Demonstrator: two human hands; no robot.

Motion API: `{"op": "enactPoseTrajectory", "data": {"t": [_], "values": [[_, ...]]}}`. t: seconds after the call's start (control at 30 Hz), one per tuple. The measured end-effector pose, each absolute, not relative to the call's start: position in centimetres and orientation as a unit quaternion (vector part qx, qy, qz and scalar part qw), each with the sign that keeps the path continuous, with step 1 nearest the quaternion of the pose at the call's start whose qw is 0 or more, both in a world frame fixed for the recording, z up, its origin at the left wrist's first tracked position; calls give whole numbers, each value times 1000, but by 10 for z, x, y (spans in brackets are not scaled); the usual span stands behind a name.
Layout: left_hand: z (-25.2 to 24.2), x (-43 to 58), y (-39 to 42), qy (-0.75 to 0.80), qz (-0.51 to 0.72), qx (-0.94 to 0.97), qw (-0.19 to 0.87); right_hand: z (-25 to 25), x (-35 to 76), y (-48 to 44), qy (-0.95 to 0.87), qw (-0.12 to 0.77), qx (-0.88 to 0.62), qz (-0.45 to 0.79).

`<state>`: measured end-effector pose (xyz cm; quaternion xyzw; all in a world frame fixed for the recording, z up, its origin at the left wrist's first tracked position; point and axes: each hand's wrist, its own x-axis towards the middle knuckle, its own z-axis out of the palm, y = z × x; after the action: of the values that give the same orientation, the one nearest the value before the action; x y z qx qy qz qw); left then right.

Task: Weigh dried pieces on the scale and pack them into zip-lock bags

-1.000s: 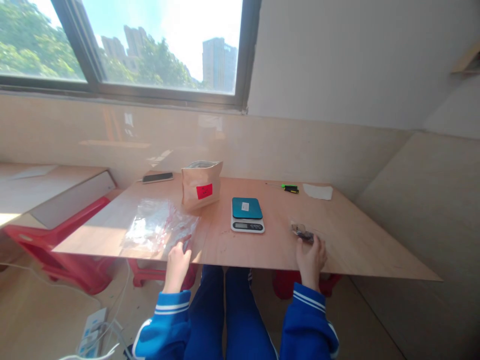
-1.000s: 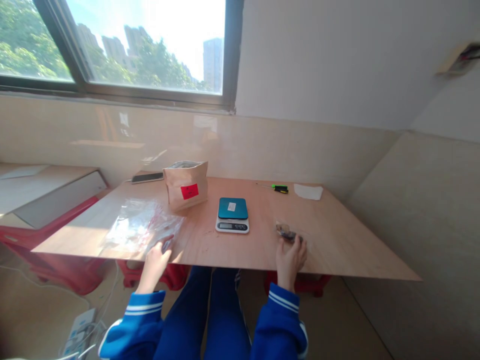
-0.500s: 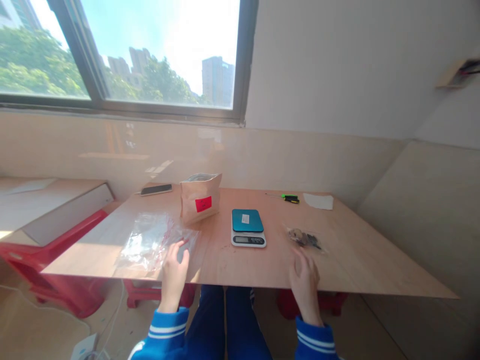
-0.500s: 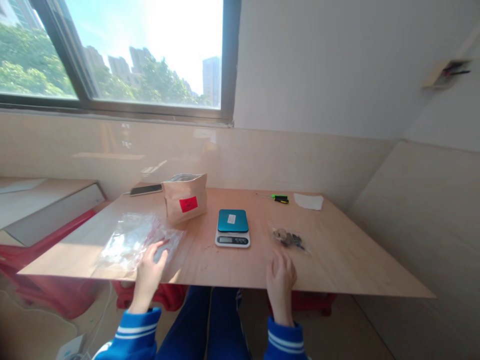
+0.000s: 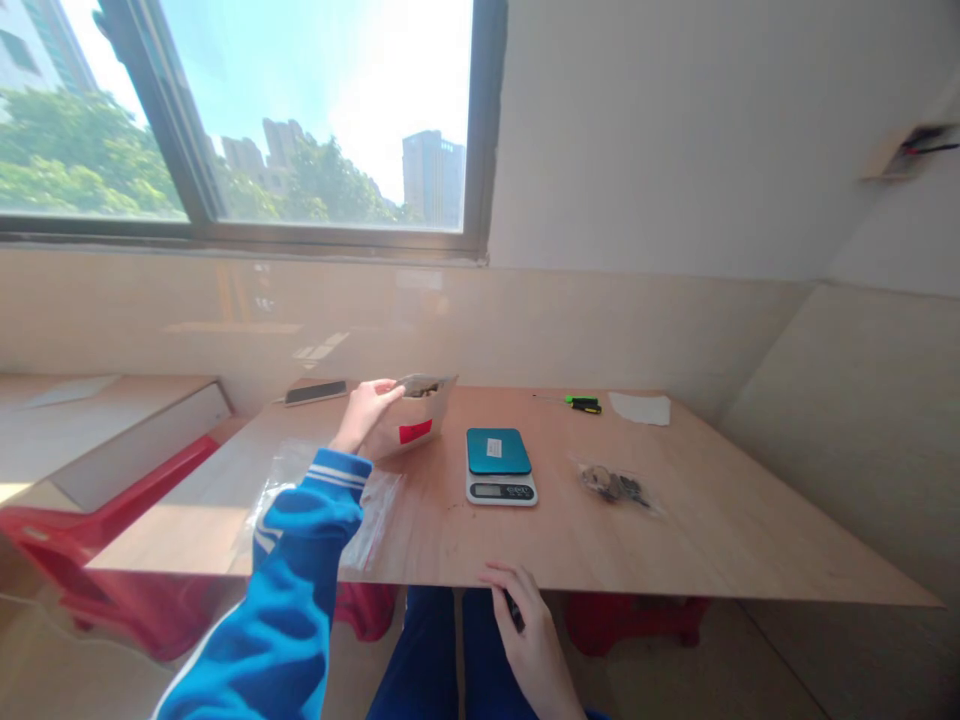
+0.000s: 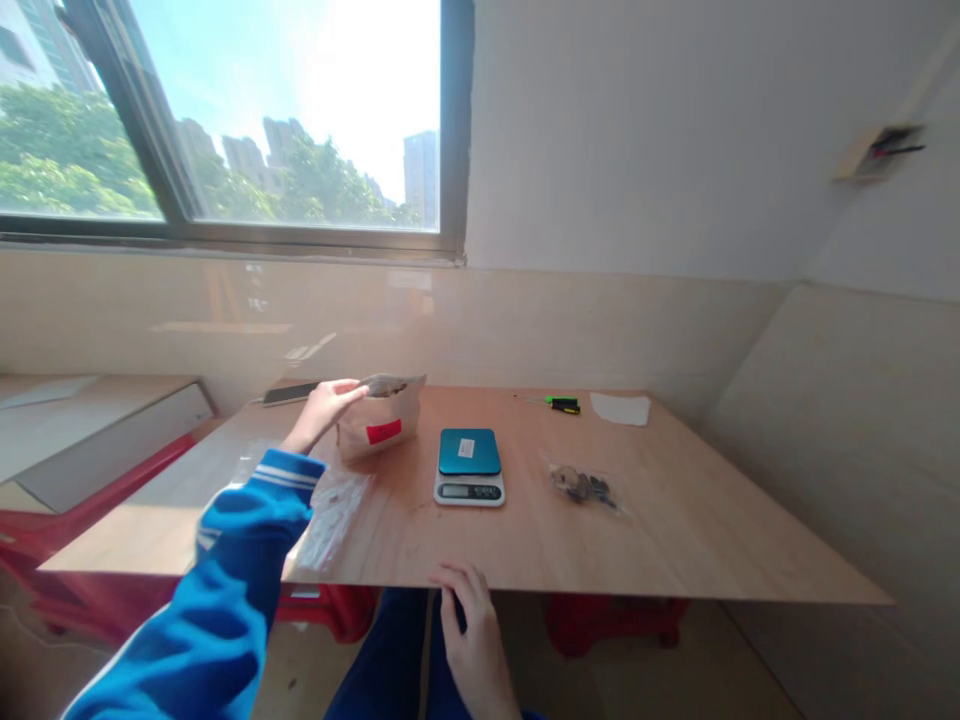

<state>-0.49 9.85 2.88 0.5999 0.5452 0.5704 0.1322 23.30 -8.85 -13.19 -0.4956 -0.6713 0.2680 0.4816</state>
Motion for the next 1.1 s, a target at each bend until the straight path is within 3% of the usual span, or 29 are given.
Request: {"op": "enactPoseTrajectory", "data": {"t": [0.1,0.23,0.47,0.63,0.83,1.1], "values": [[4,9,58,529,503,652,203,-110,222,-77,-703,482,-455,259],[-19,26,24,566,465,633,252,-74,199,-37,-778,459,-399,157],[-27,30,18,571,551,571,213,-57,167,-3,-829,299,-471,33],[-38,36,14,588,533,583,174,-45,154,6,-799,243,-547,-65],[-42,37,10,599,503,607,143,-25,138,34,-800,138,-584,-24],[-41,37,16,557,534,609,185,-28,146,30,-816,151,-555,-52]]}}
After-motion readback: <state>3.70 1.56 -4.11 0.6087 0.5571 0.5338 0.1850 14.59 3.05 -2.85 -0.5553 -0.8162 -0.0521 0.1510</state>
